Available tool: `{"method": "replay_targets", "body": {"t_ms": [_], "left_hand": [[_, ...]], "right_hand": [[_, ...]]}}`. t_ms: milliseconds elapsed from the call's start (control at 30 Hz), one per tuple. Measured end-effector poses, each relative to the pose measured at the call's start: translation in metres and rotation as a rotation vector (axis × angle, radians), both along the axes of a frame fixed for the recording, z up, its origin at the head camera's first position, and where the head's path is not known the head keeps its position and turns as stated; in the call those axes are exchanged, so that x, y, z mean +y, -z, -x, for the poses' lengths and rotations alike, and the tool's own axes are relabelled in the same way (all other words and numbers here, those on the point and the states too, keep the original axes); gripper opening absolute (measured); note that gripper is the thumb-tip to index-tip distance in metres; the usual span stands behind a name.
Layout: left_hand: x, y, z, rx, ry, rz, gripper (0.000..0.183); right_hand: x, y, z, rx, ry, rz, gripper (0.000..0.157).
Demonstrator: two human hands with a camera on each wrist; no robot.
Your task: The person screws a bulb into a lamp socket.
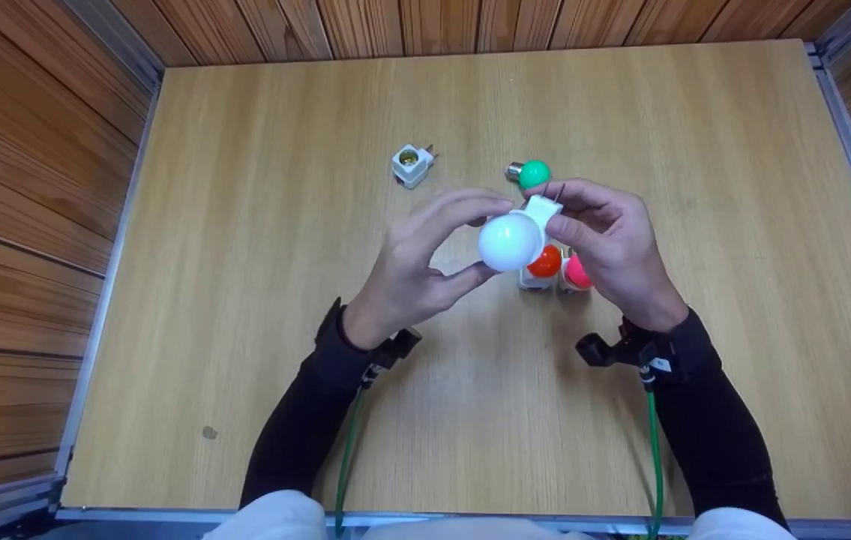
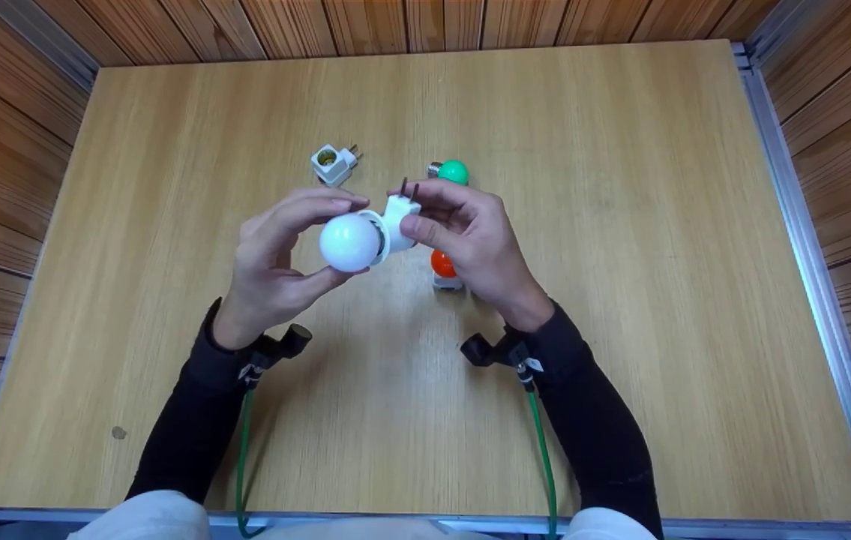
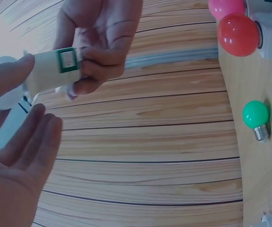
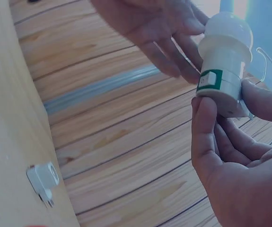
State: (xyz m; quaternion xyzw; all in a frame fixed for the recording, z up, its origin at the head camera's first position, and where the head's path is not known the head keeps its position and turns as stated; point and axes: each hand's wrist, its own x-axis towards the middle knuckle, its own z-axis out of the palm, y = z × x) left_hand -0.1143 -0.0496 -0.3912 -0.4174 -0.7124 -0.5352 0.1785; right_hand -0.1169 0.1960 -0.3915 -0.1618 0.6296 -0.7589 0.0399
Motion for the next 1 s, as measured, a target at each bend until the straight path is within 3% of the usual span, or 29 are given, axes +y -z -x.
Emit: {"method": "replay_targets", "body": {"t_ms": [233, 400, 633, 800, 1000], "left_hand": [[0.002, 0.002, -0.001, 0.032, 0.034, -0.001, 0.047], [0.003, 0.003, 0.0, -0.005, 0.038, 0.009, 0.047], [0.002, 0.014, 0.006, -0.163, 0.001, 0.054, 0.052], [0.001, 0.026, 0.013, -0.296, -0.026, 0.192, 0.054], [0.007, 0.038, 0.021, -0.429, -0.013, 0.38, 0.055]], "right_hand": [[0.001, -0.003, -0.002, -0.046, -0.068, -0.051, 0.033], [0.008, -0.001, 0.005, -0.058, -0.065, -0.055, 0.032], [0.025, 0.001, 0.025, -0.069, 0.062, -0.064, 0.028], [0.04, 0.003, 0.036, -0.082, 0.157, -0.092, 0.027], [0.053, 0.013, 0.051, -0.092, 0.18, -0.072, 0.032]]}}
